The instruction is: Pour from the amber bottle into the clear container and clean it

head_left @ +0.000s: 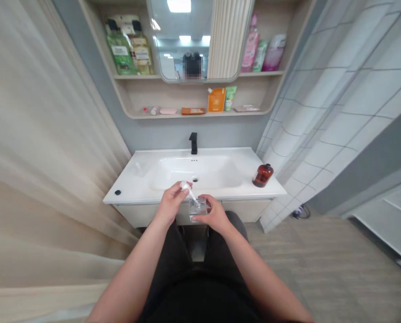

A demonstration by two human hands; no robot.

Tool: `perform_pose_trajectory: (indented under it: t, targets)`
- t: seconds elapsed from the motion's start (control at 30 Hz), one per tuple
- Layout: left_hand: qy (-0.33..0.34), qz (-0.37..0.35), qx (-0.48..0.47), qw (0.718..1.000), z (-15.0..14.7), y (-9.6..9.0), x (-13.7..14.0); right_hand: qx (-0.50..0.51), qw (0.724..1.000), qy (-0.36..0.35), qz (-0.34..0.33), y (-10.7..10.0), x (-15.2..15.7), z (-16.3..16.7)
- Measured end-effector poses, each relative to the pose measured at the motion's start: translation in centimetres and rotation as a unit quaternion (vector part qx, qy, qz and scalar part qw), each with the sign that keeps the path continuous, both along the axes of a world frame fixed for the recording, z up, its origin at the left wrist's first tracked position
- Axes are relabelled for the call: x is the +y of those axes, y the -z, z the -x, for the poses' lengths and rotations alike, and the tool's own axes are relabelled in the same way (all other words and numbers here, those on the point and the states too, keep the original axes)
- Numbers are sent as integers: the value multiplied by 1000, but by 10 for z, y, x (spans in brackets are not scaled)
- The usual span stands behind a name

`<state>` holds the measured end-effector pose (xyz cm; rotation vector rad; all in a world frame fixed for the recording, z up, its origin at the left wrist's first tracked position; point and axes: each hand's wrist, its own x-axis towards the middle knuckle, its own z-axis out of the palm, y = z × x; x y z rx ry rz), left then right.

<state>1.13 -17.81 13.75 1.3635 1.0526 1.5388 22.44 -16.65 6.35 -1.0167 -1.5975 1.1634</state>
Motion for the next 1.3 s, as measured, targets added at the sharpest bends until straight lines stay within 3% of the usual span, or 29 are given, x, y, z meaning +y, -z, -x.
perform_pose_trajectory:
  t: [0.2, 0.47, 0.53, 0.6, 0.7, 0.83, 0.93, 1.03, 1.1, 1.17, 1.23, 1.3]
  targets:
    - [-8, 20, -12, 1000, 2, 9, 1, 7, 1000, -2, 2, 0, 0, 2]
    - [-3, -1, 26, 1000, 1, 7, -4, 0, 1000, 1, 10, -2, 0, 1]
    - [-16, 12, -12, 1000, 3, 10, -6, 3, 1000, 2, 12, 1, 1, 1]
    - [-36, 39, -111, 992, 11, 18, -5, 14, 1000, 6, 17, 5, 2, 0]
    - [-78, 82, -259, 959, 36, 35, -1, 35, 999, 9, 33, 11, 4, -2]
    - [-144, 141, -283, 938, 93, 64, 7, 36, 998, 6, 50, 14, 9, -5]
    - [-228, 170, -208, 936, 142, 81, 15, 26, 998, 16, 56, 15, 15, -7]
    - [-343, 186, -25, 920, 187, 87, 27, 21, 998, 20, 62, 17, 23, -7]
    - [-381, 207, 161, 887, 211, 85, 36, 20, 998, 22, 62, 18, 28, -6]
    - [-375, 223, 335, 835, 227, 83, 47, 17, 998, 24, 62, 19, 32, -6]
    - [-351, 234, 441, 793, 238, 81, 57, 13, 997, 28, 64, 20, 34, -7]
    - [-334, 255, 486, 766, 243, 80, 66, 11, 997, 28, 69, 21, 35, -9]
